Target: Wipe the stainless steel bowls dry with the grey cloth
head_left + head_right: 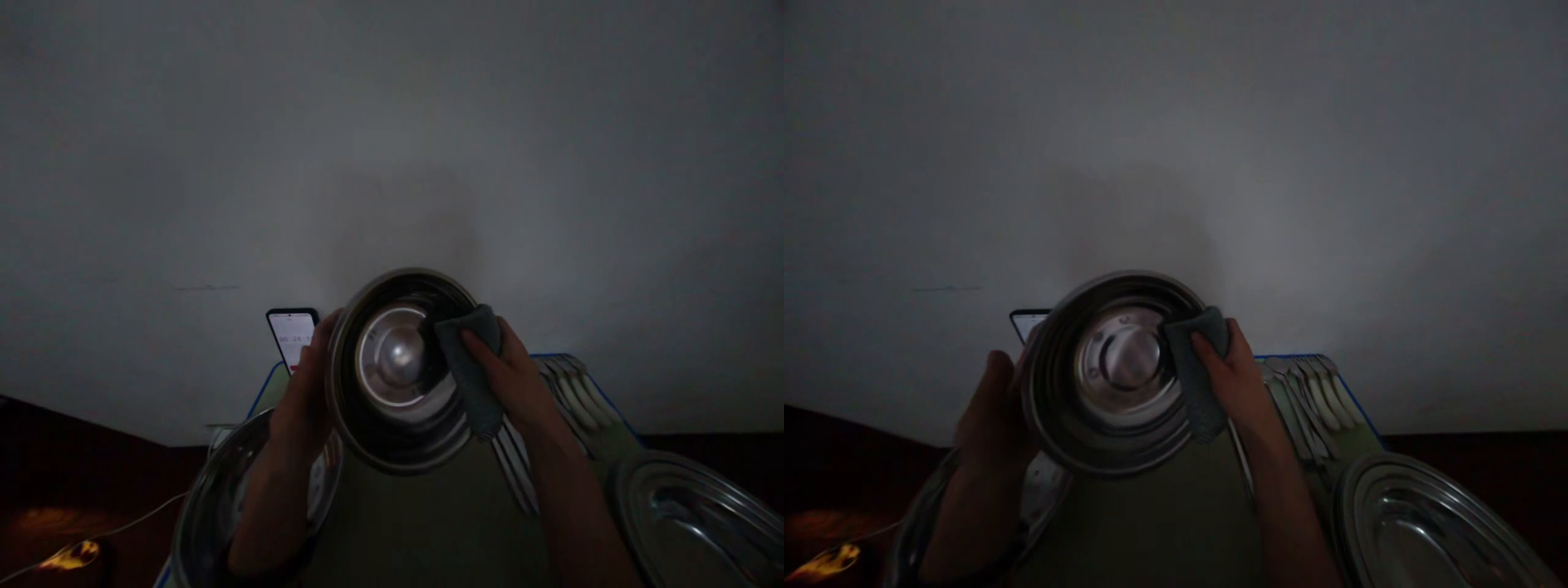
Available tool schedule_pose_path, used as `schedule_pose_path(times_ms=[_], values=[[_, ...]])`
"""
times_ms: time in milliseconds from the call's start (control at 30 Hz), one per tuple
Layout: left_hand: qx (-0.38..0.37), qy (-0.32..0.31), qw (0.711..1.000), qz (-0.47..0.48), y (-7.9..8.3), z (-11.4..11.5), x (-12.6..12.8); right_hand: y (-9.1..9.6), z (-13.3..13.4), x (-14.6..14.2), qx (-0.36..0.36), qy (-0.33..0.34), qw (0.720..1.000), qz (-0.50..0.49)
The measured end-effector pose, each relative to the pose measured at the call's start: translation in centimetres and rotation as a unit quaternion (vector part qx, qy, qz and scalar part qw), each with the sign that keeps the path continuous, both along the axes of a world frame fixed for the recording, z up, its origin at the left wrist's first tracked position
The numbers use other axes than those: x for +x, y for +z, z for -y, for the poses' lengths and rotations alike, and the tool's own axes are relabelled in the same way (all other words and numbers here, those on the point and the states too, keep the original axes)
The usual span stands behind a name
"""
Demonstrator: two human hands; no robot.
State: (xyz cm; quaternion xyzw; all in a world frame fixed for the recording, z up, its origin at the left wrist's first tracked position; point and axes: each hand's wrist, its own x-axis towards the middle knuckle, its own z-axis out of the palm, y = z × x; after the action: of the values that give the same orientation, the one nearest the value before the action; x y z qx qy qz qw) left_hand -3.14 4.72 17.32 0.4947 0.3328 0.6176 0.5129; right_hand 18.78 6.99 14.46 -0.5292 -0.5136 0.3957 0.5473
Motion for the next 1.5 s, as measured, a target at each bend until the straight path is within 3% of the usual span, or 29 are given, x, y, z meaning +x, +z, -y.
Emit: schedule_pose_path(times_ms=[67,167,233,333,467,600,733,800,900,967,1067,1167,1233,1367,1433,1500], values=[[-0.027,-0.086,0.996,-0.018,0.3,0.2,-0.6,0.8,0.4,1.1,0.009,0.05,0.998,0.048],[-0.042,-0.166,0.976,-0.137,0.5,0.4,-0.9,1.5,0.7,1.2,0.035,0.107,0.987,0.117],[-0.029,-0.182,0.966,-0.184,0.4,0.3,-0.7,1.6,0.7,0.7,0.058,0.091,0.987,0.116],[-0.001,-0.157,0.975,-0.157,0.1,0.1,-0.5,1.2,0.3,-0.2,0.087,0.022,0.993,0.071],[0.023,-0.056,0.995,-0.085,0.2,0.0,-0.2,0.7,0.0,-1.4,0.104,-0.076,0.991,0.03],[0.042,0.12,0.991,0.036,0.5,-0.1,0.8,-0.1,0.5,-4.2,0.064,-0.151,0.984,-0.074],[0.055,0.311,0.948,0.044,0.1,-0.2,2.3,-1.2,0.6,-6.8,-0.02,-0.116,0.973,-0.198],[0.077,0.348,0.934,0.028,-0.3,-0.2,2.6,-1.3,0.4,-6.6,-0.05,-0.074,0.972,-0.219],[0.095,0.268,0.957,0.062,-0.2,-0.2,2.2,-0.7,0.2,-4.0,-0.062,-0.026,0.98,-0.188],[0.053,0.159,0.981,0.097,0.3,0.1,1.8,0.0,0.3,-1.7,-0.061,0.016,0.989,-0.133],[-0.018,0.003,0.995,0.097,1.3,0.7,1.2,0.8,0.7,0.4,-0.053,0.086,0.995,-0.027],[-0.024,-0.054,0.996,0.069,1.8,1.2,1.0,1.0,0.8,0.0,-0.055,0.08,0.995,-0.026],[-0.004,-0.011,0.998,0.065,1.8,1.3,0.9,0.7,0.5,-1.2,-0.047,0.021,0.996,-0.07],[0.084,0.151,0.984,0.05,1.3,1.1,1.1,-0.1,0.0,-3.8,-0.044,-0.091,0.983,-0.151],[0.142,0.231,0.962,0.032,0.9,0.8,1.5,-0.4,0.3,-5.3,-0.058,-0.101,0.973,-0.201],[0.211,0.324,0.922,0.004,0.2,0.5,2.2,-0.6,0.9,-6.8,-0.072,-0.098,0.962,-0.245]])
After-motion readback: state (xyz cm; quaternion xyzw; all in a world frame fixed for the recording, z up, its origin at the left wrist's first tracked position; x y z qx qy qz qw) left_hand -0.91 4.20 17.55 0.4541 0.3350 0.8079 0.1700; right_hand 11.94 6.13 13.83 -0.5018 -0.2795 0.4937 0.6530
